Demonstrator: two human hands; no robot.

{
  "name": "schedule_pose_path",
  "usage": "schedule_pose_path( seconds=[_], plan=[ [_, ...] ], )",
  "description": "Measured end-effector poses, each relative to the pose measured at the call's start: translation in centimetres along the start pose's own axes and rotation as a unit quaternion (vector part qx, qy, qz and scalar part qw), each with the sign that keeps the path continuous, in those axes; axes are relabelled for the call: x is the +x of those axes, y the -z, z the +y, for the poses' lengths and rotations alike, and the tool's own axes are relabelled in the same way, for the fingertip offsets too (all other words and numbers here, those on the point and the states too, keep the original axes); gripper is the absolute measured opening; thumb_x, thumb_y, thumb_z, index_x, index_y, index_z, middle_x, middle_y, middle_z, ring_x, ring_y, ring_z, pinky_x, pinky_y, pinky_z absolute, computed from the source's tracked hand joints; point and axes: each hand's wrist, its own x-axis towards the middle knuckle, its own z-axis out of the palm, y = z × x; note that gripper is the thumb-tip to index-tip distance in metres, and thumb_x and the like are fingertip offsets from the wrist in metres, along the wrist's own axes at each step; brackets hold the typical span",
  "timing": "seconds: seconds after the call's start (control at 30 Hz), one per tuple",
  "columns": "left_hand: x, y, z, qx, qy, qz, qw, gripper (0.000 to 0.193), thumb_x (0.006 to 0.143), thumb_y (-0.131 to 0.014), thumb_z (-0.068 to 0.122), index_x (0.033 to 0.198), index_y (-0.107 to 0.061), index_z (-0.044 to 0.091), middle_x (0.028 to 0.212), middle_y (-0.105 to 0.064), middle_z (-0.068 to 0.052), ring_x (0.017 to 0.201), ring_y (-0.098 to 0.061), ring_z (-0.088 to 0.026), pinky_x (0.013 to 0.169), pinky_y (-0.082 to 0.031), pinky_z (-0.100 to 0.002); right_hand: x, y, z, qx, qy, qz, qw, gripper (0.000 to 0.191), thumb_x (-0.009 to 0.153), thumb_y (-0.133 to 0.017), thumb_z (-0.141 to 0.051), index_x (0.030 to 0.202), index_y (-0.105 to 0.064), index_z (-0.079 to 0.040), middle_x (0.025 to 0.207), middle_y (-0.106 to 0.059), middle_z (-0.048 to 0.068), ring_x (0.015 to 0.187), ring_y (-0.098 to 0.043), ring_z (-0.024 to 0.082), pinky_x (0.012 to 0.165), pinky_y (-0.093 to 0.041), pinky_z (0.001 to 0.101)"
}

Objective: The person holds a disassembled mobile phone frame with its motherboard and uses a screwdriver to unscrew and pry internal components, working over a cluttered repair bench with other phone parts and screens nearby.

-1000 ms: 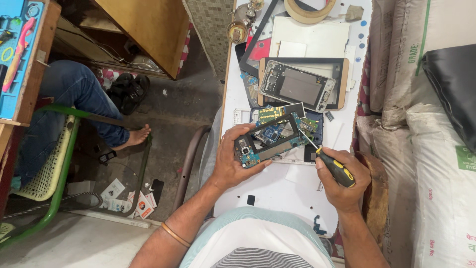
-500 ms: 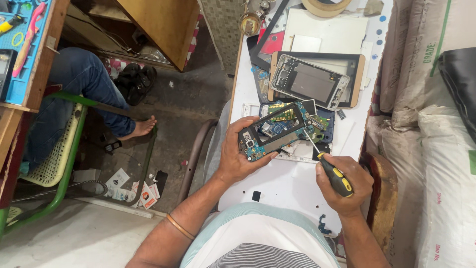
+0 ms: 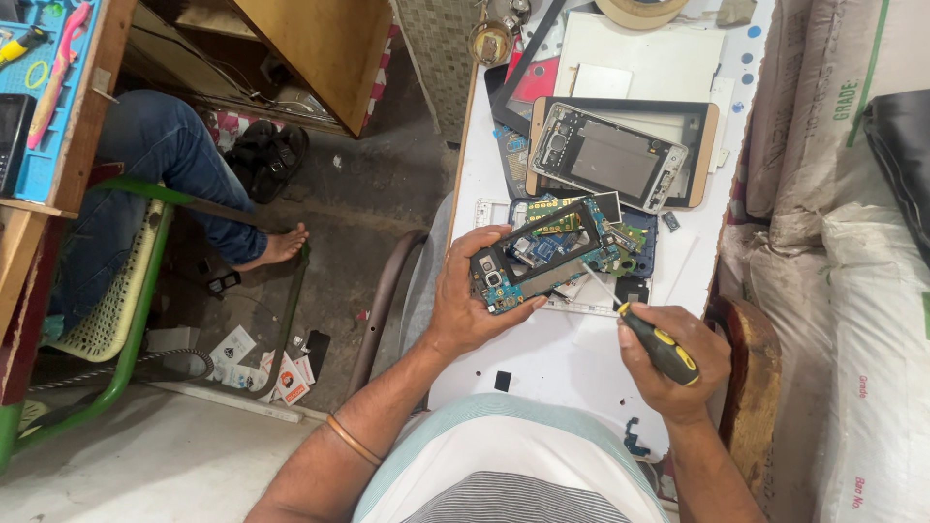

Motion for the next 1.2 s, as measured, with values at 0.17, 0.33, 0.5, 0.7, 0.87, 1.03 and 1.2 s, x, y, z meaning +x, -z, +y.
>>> schedule_pose_path(
  seconds=[0.17,0.33,0.5,0.7,0.87,1.03,1.2],
  plan=[
    [0.0,0.1,-0.1,0.001,-0.005,-0.011,1.000,0.087,0.080,-0.092,0.026,0.145,-0.035,0.014,0.144,-0.052,-0.015,0.141,-0.050,-0.030,0.121,-0.045,-0.046,-0.2,-0.2,0.2,0.017,0.008,-0.035,0.999,0.024,0.084,-0.075,0.000,0.108,-0.070,0.001,0.087,-0.074,0.012,0.079,-0.075,0.016,0.071,-0.058,0.0247],
    [0.0,0.0,-0.1,-0.007,-0.007,-0.007,1.000,0.087,0.080,-0.092,0.026,0.145,-0.036,0.014,0.144,-0.052,-0.014,0.141,-0.051,-0.030,0.122,-0.045,-0.046,-0.4,0.2,0.9,0.031,-0.033,-0.022,0.999,0.023,0.084,-0.074,0.000,0.107,-0.071,0.001,0.087,-0.075,0.013,0.075,-0.073,0.015,0.066,-0.057,0.0235],
    [0.0,0.0,-0.1,-0.009,-0.004,-0.006,1.000,0.086,0.080,-0.092,0.026,0.144,-0.037,0.014,0.144,-0.053,-0.015,0.141,-0.051,-0.030,0.122,-0.045,-0.046,-0.4,0.6,1.3,0.043,-0.060,0.018,0.997,0.022,0.089,-0.075,0.001,0.110,-0.070,0.003,0.093,-0.074,0.015,0.074,-0.070,0.013,0.067,-0.054,0.0205],
    [0.0,0.0,-0.1,-0.012,-0.006,-0.001,1.000,0.085,0.080,-0.092,0.025,0.144,-0.037,0.015,0.144,-0.053,-0.014,0.141,-0.052,-0.030,0.121,-0.046,-0.045,-0.6,0.4,1.2,0.038,-0.018,-0.017,0.999,0.023,0.086,-0.073,0.003,0.109,-0.070,0.004,0.091,-0.073,0.013,0.080,-0.072,0.015,0.073,-0.056,0.0237],
    [0.0,0.0,0.1,-0.013,-0.004,0.003,1.000,0.086,0.079,-0.093,0.025,0.144,-0.037,0.015,0.144,-0.053,-0.014,0.140,-0.053,-0.030,0.121,-0.047,-0.045,-0.5,0.8,1.5,0.073,-0.061,0.022,0.995,0.022,0.091,-0.072,0.004,0.113,-0.068,0.003,0.090,-0.073,0.012,0.075,-0.070,0.012,0.069,-0.055,0.0208],
    [0.2,0.1,0.3,-0.018,-0.001,0.004,1.000,0.085,0.079,-0.093,0.025,0.144,-0.038,0.014,0.144,-0.053,-0.014,0.139,-0.054,-0.029,0.120,-0.047,-0.044,-0.5,0.3,1.2,0.083,-0.056,-0.016,0.995,0.023,0.085,-0.073,0.002,0.109,-0.070,0.002,0.089,-0.075,0.012,0.074,-0.072,0.012,0.064,-0.057,0.0225],
    [0.2,0.2,0.4,-0.014,-0.003,0.013,1.000,0.086,0.078,-0.093,0.025,0.143,-0.039,0.014,0.144,-0.054,-0.014,0.138,-0.056,-0.030,0.119,-0.048,-0.043,-0.5,0.2,0.8,0.051,-0.021,-0.050,0.997,0.022,0.085,-0.074,0.001,0.107,-0.070,0.000,0.090,-0.075,0.012,0.081,-0.075,0.014,0.073,-0.058,0.0241]
  ],
)
